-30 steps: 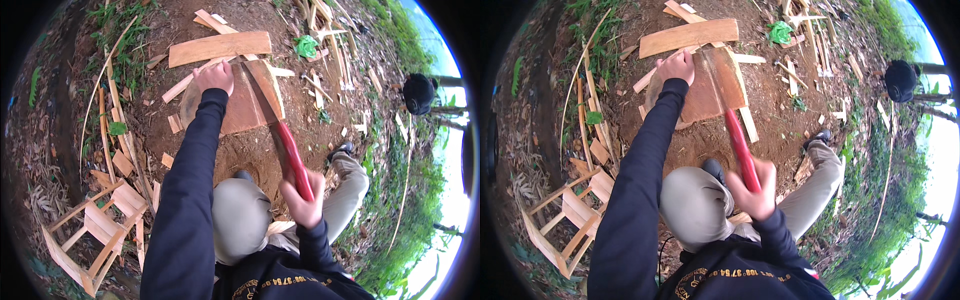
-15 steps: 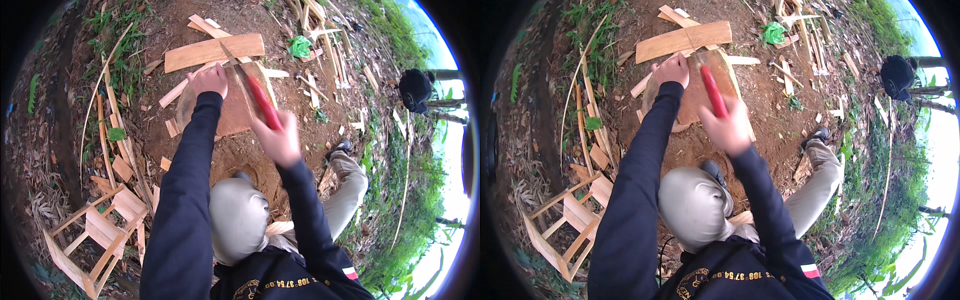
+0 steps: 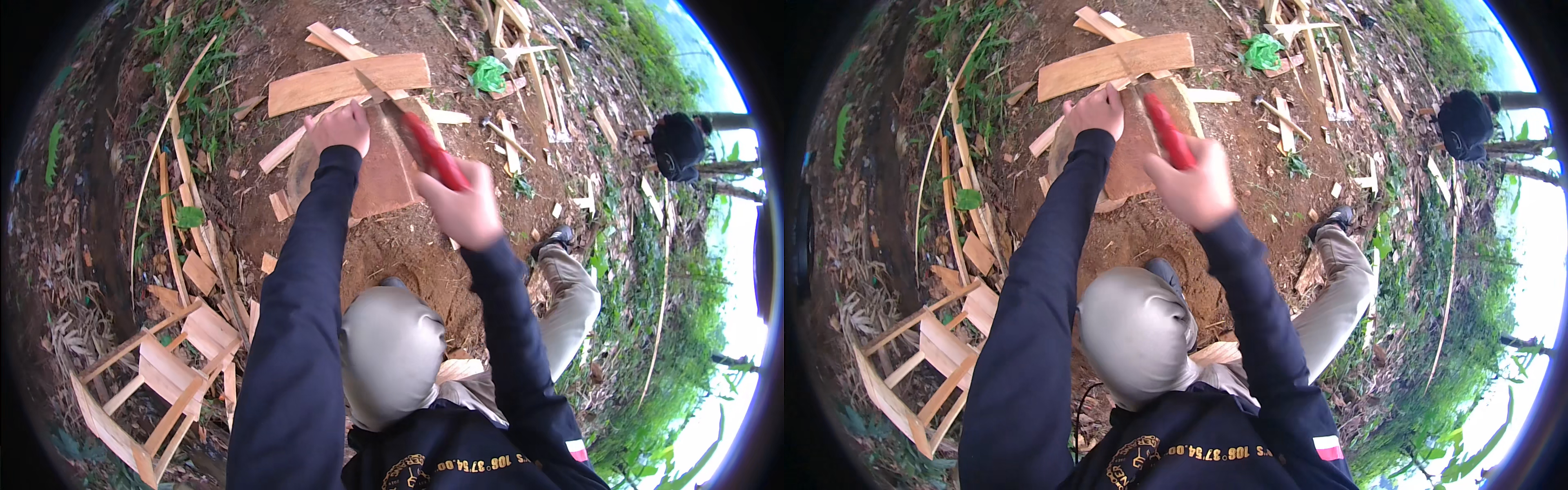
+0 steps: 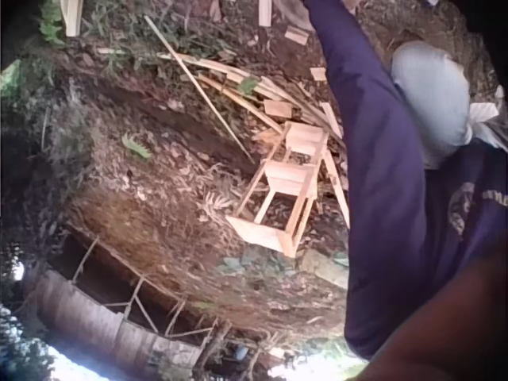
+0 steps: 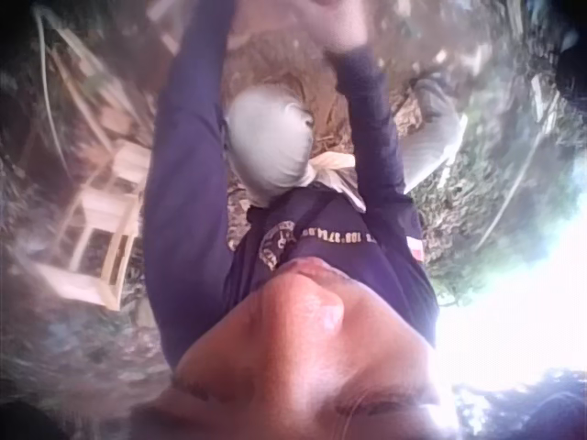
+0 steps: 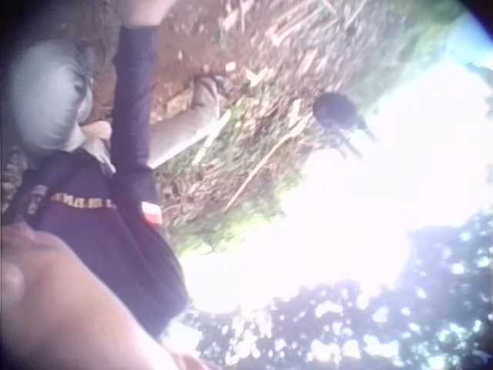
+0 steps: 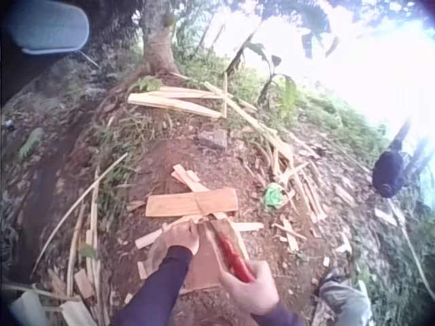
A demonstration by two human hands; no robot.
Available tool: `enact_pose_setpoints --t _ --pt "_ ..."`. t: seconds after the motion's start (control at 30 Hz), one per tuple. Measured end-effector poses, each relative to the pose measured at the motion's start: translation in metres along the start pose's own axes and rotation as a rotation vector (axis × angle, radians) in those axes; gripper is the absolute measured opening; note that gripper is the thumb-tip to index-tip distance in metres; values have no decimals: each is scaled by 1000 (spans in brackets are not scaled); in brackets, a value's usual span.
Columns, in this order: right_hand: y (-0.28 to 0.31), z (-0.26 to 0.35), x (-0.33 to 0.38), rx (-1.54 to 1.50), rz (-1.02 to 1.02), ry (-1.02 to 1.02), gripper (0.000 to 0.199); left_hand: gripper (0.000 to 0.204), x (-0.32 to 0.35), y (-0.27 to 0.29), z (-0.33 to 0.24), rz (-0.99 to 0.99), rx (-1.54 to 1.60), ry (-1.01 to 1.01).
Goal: The person uses a red-handled knife to carve and shape a rectangular piece of wood placed on a tree stump. They repeatedly slice thin shavings from the wood's surface, occasionally lifting the piece to inspect the progress and repositioning it for further carving.
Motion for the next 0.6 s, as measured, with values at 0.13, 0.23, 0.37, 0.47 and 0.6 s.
enact_pose_setpoints --t 0.13,0.23,0.37,0.47,0.6 --pt "34 11 68 -48 62 -81 22 49 -1 -1 0 43 -21 4" --pt "-1 -3 24 31 -23 -33 26 48 2 -4 7 -17 0 -19" --pt "-17 -8 -19 58 -49 -32 30 49 2 -2 -2 5 6 -1" --pt "29 11 51 17 51 -117 26 49 7 0 6 51 -48 10" --pt "17 1 31 -22 44 -61 19 49 6 0 7 -3 -23 3"
Point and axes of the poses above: each hand's wrist, its own x-axis away from the middle knuckle, its own y-axis out of the back of the hand, z = x × y, the point moved 5 cm from there along -x, towards the middle knuckle, and after that the axes turned 14 degrees about -y, right-handed, at the moved point
